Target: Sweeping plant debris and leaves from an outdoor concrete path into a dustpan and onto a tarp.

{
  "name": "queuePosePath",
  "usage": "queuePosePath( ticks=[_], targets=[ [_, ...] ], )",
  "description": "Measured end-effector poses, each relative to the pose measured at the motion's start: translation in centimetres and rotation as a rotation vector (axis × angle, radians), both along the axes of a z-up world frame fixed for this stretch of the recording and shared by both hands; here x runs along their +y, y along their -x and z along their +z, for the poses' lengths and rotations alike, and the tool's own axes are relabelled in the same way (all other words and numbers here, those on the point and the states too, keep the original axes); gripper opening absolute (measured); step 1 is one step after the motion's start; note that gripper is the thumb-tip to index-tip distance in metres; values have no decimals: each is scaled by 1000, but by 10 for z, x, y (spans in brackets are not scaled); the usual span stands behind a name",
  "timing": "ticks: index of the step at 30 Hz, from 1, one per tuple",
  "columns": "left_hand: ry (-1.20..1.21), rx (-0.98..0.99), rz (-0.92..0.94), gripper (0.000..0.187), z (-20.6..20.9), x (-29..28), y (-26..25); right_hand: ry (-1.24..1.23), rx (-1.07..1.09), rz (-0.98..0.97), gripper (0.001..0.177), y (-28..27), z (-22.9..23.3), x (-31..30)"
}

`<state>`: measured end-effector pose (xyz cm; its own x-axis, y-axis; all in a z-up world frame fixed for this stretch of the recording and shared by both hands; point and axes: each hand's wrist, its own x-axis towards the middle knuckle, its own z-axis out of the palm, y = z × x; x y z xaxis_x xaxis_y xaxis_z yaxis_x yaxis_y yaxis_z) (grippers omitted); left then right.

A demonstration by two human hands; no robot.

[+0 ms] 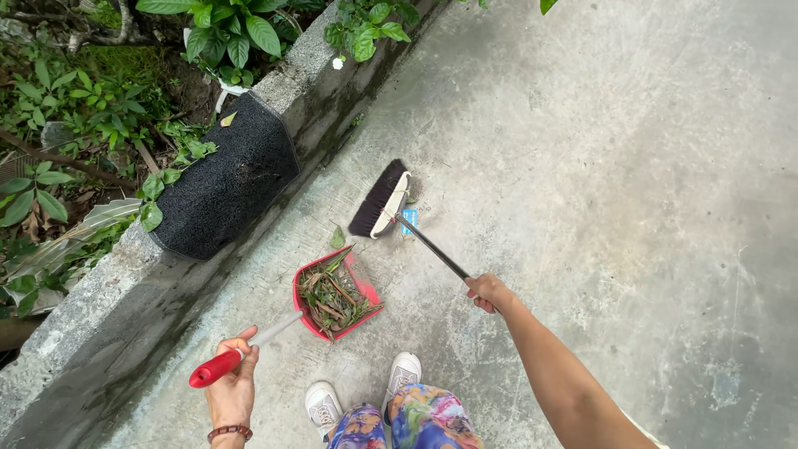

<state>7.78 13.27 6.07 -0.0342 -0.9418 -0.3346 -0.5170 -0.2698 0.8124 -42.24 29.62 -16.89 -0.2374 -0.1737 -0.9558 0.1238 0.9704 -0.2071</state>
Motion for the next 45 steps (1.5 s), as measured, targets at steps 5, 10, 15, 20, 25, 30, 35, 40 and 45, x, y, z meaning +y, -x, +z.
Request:
queuePosePath(
  ticks=[5,10,15,20,25,30,35,40,45],
  targets=[
    [30,59,-47,12,-18,-8,15,16,-7,-29,51,1,25,78],
    [-34,-96,-58,11,4,-6,35,113,91,-6,48,-5,89,129],
    [-45,17,-94,10,-13,-1,11,104,202,149,45,-15,159,82],
    [-42,14,-93,12,0,9,-23,211,80,173,48,-30,133,32],
    [-74,-16,-20,15,-14,18,-70,190,-113,91,42,-73,68,-18],
    [0,97,-14,13,-54,18,-91,43,-43,127,40,-66,71,-2],
    [0,27,-100,15,-74,10,-82,-15,122,218,39,-12,91,58],
    [132,58,-209,14,-93,-5,-60,1,239,297,39,32,113,95],
    [99,100,-95,12,-116,-16,-32,-22,356,366,39,38,162,120]
  ],
)
